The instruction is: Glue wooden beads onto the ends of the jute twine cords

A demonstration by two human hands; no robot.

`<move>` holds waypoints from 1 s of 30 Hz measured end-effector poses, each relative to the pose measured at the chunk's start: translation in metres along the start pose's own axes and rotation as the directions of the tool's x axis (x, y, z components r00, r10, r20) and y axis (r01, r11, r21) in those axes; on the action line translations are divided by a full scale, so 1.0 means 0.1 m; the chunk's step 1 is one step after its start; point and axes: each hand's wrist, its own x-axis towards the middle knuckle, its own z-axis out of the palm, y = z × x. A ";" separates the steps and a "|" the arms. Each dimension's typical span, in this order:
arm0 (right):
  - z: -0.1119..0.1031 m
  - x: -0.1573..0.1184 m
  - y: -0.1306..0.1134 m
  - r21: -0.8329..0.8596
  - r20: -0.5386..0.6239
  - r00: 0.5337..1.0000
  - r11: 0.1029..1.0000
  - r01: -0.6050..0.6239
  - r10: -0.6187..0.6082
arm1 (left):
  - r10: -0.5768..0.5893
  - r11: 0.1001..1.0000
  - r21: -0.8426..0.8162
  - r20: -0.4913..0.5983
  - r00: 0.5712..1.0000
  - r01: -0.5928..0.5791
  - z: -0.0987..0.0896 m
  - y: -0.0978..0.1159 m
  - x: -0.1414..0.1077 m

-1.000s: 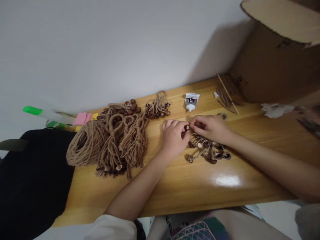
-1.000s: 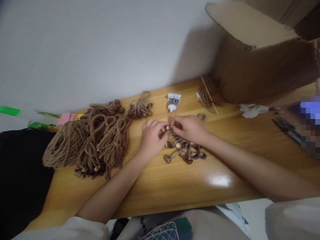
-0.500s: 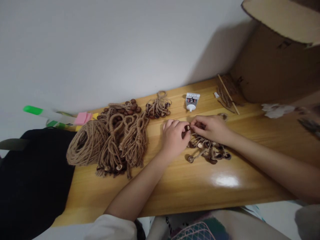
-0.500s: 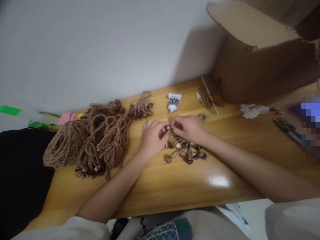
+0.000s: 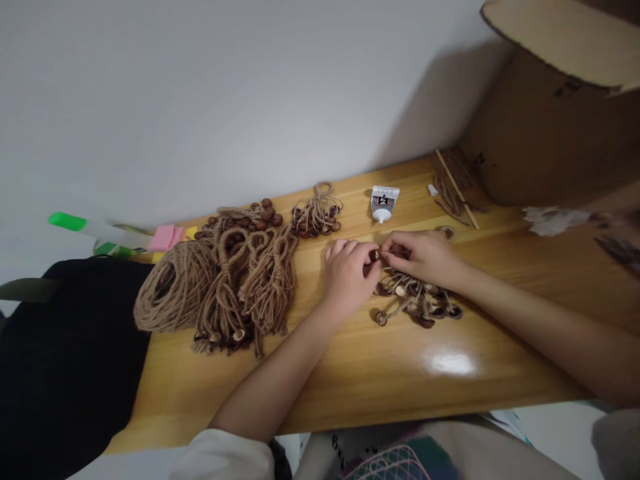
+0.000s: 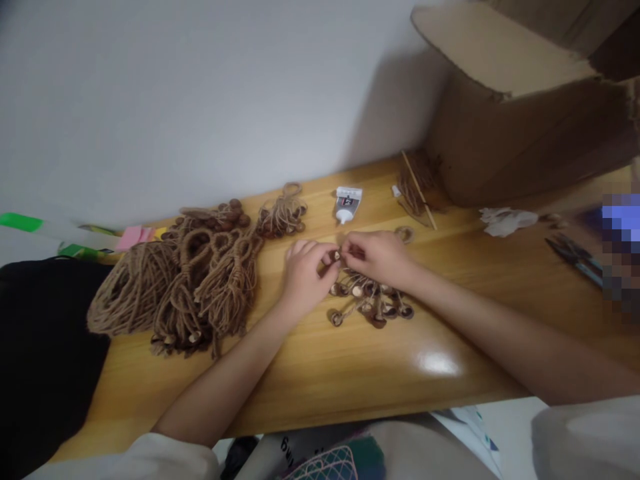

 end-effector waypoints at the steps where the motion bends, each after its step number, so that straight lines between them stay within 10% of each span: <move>1: 0.00 0.00 0.00 0.003 -0.001 1.000 1.000 0.000 0.000 | -0.003 1.000 -0.001 0.004 1.000 0.003 0.00 0.00 0.00; 30: 0.00 0.00 -0.01 -0.005 0.000 1.000 1.000 0.006 -0.006 | 0.005 1.000 0.003 -0.009 1.000 -0.005 0.00 0.00 0.00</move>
